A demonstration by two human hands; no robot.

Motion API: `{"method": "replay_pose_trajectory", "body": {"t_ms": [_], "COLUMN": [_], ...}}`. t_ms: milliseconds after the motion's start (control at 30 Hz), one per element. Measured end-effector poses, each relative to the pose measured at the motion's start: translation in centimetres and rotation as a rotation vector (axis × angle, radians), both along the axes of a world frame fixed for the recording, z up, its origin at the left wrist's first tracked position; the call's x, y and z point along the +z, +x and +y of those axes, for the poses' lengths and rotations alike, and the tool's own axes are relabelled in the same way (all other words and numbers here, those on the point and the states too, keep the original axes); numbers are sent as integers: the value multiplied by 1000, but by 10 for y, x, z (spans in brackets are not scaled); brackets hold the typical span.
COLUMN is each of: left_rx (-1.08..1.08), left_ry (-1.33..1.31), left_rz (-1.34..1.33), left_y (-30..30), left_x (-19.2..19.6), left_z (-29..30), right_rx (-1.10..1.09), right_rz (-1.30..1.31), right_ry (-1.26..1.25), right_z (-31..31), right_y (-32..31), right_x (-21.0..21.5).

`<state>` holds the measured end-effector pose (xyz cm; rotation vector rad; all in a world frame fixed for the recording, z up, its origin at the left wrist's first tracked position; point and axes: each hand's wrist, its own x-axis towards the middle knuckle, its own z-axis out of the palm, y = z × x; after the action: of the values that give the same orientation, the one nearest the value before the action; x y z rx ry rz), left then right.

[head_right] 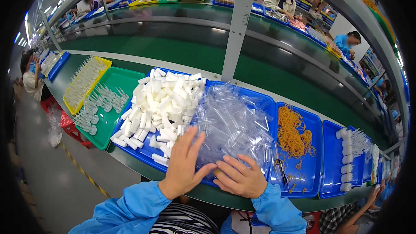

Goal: The person assembles small white cylindrical components by inserting them into clear plastic sleeves and securing them with rubber bands. They repeatedly pick up the components, insert them into the sleeves, and use a rubber band to hold the bundle together before placing the finished unit on a tray.

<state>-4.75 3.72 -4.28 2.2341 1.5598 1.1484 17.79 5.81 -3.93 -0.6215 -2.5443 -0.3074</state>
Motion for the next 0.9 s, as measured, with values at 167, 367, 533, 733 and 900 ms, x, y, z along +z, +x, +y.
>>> {"method": "replay_pose_trajectory", "body": {"t_ms": [167, 367, 533, 733, 900], "left_rx": [-150, -193, -172, -143, -124], "left_ry": [-4, 57, 91, 95, 10], "left_rz": [-15, -43, -29, 70, 103], "left_y": [12, 6, 7, 9, 9], "left_x": [-6, -8, -7, -12, 1], "left_z": [3, 7, 5, 5, 2], "right_rx": [-20, -45, -127, -189, -301], "right_rz": [2, 44, 175, 160, 5], "right_ry": [3, -90, -54, -145, -379], "right_z": [0, -8, 19, 106, 124], "right_y": [1, 4, -11, -78, -56], "right_x": [-2, 10, 39, 59, 46]}}
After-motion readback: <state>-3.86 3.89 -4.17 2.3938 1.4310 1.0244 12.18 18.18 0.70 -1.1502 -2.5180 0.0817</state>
